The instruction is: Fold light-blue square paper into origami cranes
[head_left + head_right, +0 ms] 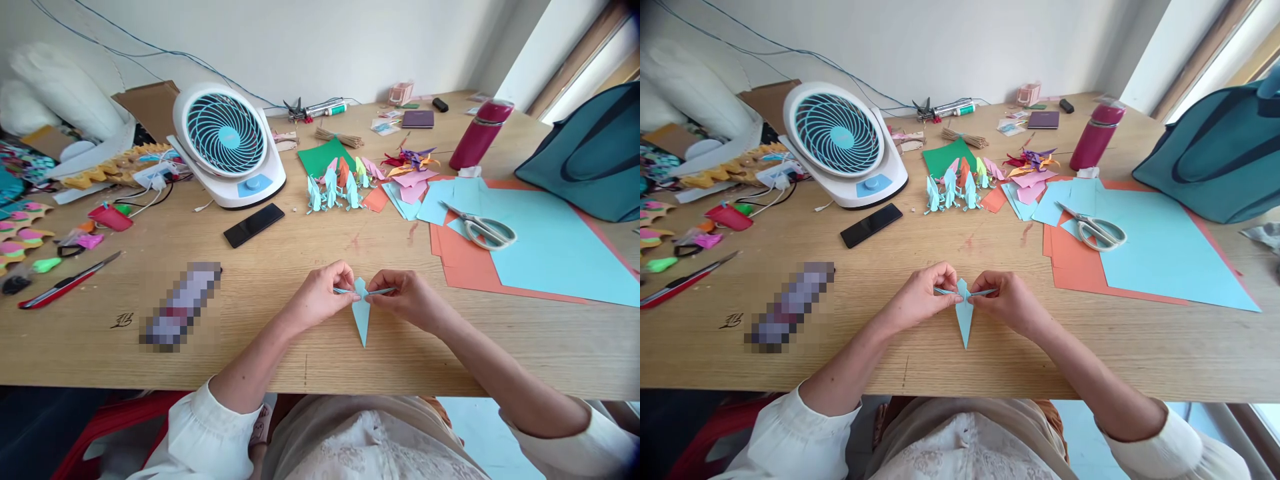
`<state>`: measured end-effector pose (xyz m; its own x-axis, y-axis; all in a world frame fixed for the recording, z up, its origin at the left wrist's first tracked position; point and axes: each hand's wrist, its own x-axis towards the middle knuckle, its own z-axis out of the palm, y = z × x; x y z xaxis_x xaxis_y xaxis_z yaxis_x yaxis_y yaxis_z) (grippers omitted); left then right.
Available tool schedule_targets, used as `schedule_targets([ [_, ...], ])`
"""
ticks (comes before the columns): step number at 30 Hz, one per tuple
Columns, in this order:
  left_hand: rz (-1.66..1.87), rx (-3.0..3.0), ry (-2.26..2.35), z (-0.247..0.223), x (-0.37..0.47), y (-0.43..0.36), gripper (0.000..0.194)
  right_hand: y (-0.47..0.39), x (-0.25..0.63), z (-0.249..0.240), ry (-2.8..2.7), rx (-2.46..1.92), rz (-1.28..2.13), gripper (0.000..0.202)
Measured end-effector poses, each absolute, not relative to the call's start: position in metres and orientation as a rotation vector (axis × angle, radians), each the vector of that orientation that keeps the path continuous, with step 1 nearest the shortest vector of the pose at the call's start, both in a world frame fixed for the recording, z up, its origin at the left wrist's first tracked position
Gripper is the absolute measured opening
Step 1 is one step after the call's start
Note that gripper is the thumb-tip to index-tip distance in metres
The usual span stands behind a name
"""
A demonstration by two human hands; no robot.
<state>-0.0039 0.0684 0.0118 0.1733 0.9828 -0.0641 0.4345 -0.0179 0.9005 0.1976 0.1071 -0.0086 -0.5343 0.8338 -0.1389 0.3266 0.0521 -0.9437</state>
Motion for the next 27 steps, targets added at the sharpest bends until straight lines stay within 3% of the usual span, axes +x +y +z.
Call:
schedule_targets([
  [10,0.692,1.684,1.468,0.006,-0.001,0.067,0.019,0.102,0.196,-0.007,-2.228,-1.197,1.137,0.007],
  [15,0.798,1.667,1.446,0.002,0.001,0.066,0.02,0.101,0.198,-0.008,-2.144,-1.198,1.202,0.012],
  [23,1.128,1.279,1.387,-0.002,0.008,0.065,0.053,0.103,0.2,-0.011,-1.927,-1.122,1.346,0.016],
  [27,1.126,1.205,1.213,-0.01,0.01,0.066,0.034,0.101,0.198,-0.009,-1.848,-1.103,1.343,0.02],
])
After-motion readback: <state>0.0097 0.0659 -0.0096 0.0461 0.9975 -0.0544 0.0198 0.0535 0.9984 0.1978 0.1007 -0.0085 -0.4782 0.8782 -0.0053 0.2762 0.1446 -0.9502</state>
